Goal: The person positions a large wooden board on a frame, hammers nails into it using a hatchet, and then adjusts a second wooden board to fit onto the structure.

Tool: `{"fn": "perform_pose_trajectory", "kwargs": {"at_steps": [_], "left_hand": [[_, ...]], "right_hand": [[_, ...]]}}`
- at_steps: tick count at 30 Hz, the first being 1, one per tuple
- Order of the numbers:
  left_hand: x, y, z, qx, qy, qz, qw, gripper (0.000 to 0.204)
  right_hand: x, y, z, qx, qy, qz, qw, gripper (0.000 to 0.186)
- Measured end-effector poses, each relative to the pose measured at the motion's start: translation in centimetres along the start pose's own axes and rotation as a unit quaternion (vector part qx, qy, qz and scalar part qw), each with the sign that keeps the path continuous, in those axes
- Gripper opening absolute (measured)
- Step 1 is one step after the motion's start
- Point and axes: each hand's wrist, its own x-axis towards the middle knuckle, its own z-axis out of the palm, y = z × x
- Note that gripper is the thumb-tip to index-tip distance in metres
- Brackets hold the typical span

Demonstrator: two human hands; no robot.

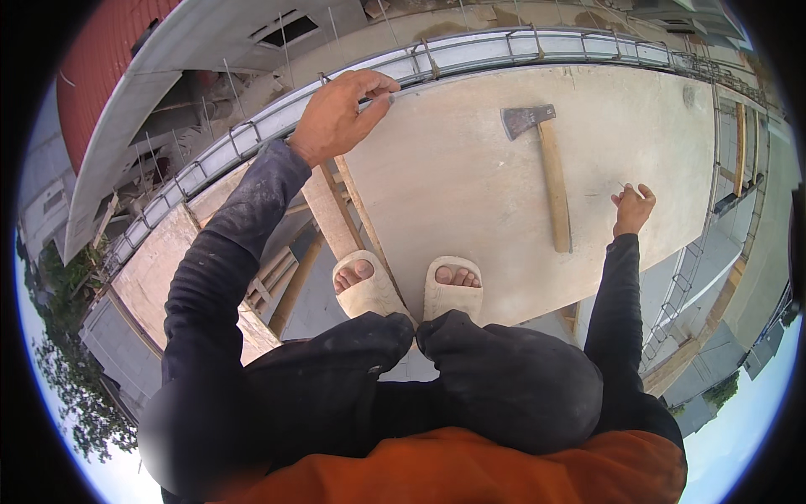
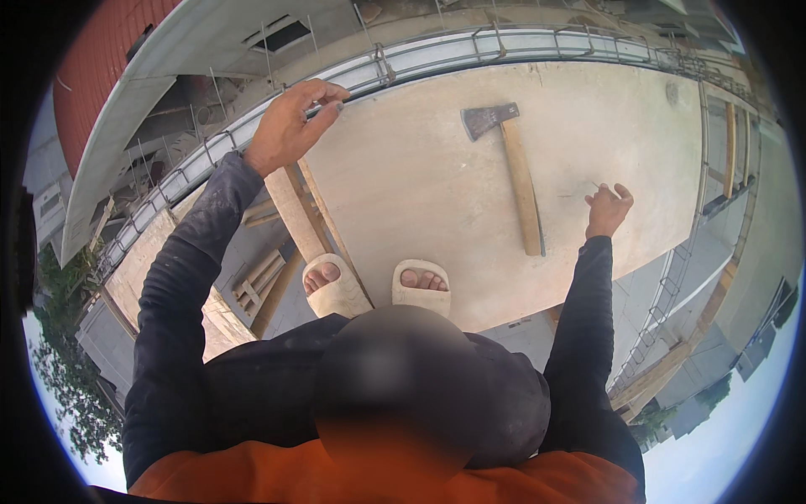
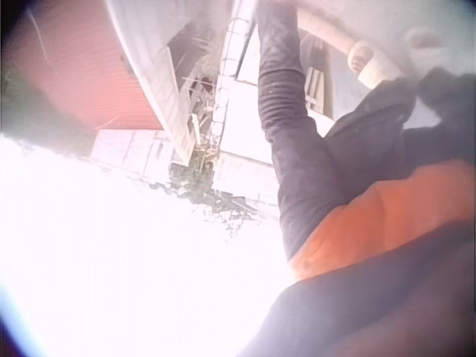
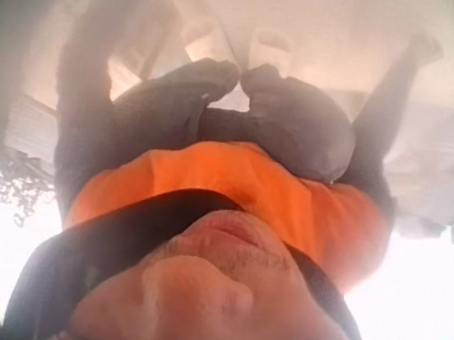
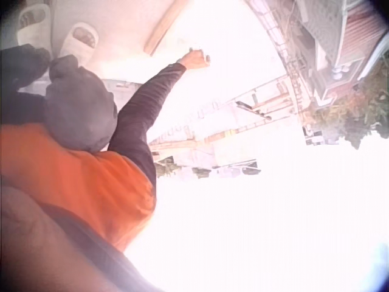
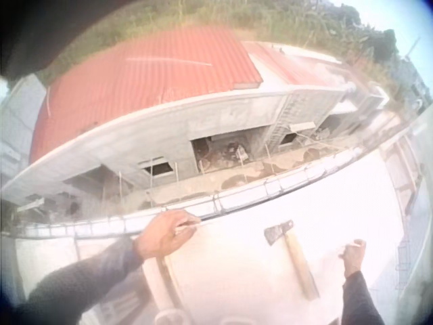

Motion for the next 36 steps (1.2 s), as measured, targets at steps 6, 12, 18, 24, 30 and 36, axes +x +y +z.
{"fn": "perform_pose_trajectory", "kwargs": {"at_steps": [6,12,18,24,30,36], "left_hand": [[0.0,6.2,0.4,-0.274,-0.129,-0.075,0.95,0.041],[-0.3,8.0,-3.4,-0.436,-0.097,-0.079,0.891,0.036],[-3.0,5.7,-6.1,-0.453,-0.041,-0.117,0.883,0.031],[-6.9,-2.1,-3.7,-0.253,0.15,-0.061,0.954,0.026],[-13.1,-7.2,4.7,-0.073,0.182,-0.085,0.977,0.019],[-12.7,-6.6,7.5,0.014,0.221,-0.081,0.972,0.015]], "right_hand": [[-19.1,-19.4,8.7,0.165,-0.324,-0.156,0.918,0.038],[-24.5,-27.4,13.1,0.13,-0.371,-0.387,0.834,0.032],[-26.9,-29.1,16.2,0.101,-0.431,-0.403,0.801,0.024],[-22.9,-27.2,15.5,0.021,-0.433,-0.372,0.821,0.041],[-11.7,-11.6,8.4,-0.233,-0.204,-0.271,0.912,0.07],[-11.9,-4.1,5.3,-0.385,-0.257,-0.165,0.871,0.084]]}}
